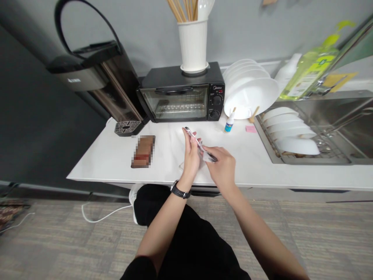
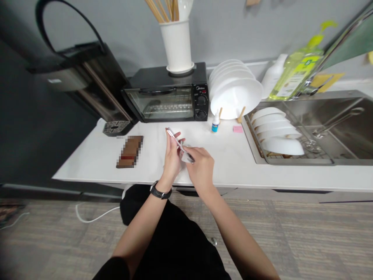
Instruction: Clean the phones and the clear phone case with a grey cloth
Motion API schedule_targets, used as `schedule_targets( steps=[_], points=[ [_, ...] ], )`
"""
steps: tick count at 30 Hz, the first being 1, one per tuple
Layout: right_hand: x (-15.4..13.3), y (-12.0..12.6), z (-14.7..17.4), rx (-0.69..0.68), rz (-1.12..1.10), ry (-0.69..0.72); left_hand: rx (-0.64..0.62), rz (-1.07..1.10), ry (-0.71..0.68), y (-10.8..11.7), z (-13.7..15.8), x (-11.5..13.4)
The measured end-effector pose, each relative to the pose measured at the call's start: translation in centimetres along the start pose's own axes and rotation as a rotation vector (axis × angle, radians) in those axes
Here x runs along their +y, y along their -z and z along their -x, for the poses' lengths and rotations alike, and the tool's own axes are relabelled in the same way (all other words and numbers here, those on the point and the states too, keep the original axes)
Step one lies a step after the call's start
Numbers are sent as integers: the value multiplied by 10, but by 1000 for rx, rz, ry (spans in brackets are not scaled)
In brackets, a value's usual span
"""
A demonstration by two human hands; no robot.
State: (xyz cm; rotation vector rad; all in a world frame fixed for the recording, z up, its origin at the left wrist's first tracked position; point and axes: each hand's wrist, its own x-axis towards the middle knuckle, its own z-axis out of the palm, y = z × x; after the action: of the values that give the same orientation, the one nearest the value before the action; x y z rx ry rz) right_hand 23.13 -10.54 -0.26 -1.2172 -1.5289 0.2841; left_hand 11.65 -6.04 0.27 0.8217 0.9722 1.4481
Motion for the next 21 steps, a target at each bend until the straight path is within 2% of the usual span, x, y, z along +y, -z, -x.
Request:
schedule_targets(
  steps=[3,5,9,13,18,21],
  points=[
    [-13,-2,4,-38,-36,108,42,124,55,0,3,3],
    [-15,2,5,0,-75,112,20,254,184,2,4,6],
    [2,16,4,99,-110,13,-30,440,430,18,2,6],
    [25,23,-4,17,-101,-70,-53,504,550,35,-3,0],
    [34,0,-40,-134,-55,42,-71,522,648,35,-10,-3],
    [34,-21,-63,-183,-12,56,-23,499,647,30,-12,-2]
  ],
)
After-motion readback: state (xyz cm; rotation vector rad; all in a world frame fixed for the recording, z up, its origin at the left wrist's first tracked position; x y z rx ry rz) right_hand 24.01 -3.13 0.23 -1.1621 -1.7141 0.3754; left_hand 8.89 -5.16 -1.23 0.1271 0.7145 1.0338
